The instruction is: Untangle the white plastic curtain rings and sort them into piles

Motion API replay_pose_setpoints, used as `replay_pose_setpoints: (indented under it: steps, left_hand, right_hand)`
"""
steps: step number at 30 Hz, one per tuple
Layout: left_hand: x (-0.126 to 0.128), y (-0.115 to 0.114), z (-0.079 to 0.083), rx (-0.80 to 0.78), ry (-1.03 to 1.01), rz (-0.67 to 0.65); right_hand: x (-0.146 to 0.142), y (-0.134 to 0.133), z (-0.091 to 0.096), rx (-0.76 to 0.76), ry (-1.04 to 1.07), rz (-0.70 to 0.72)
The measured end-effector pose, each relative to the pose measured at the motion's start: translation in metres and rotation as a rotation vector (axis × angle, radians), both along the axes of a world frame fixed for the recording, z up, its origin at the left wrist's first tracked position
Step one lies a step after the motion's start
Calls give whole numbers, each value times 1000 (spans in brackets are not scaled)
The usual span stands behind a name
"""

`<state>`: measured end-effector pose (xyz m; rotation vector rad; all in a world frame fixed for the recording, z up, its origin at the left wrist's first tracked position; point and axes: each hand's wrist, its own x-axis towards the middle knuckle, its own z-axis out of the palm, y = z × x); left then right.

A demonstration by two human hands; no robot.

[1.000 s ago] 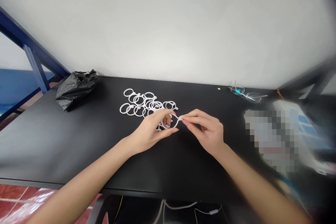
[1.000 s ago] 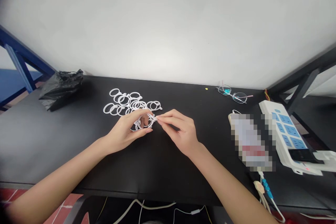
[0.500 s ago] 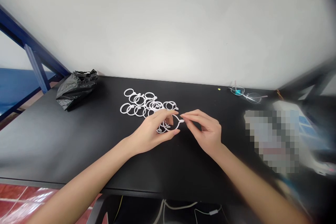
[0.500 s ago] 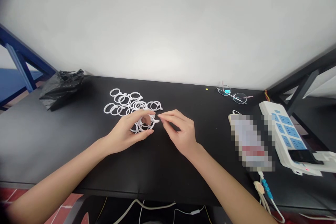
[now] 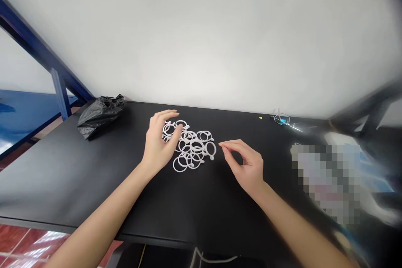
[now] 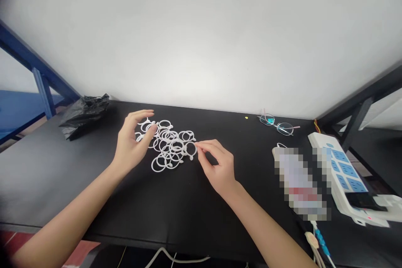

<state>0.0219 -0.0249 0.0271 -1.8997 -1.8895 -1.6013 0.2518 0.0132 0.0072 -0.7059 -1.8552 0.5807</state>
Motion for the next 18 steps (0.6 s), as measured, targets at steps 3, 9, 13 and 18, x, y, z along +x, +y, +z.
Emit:
replay_pose_setpoints:
  steps: [3, 9, 13, 18]
  left_hand:
    - [-10, 3, 0, -3, -1, 112]
    - [-37, 18, -23, -373, 210, 253]
    - [-51, 26, -41, -624, 271, 117]
    - [-51, 26, -47, -610, 354, -83]
  right_hand:
    - [0, 2, -5, -57, -80, -35]
    - [-4, -3, -18, -400, -479, 5]
    - [-13, -7, -20, -508, -637, 61]
    - [-38, 4, -16, -398, -723, 111]
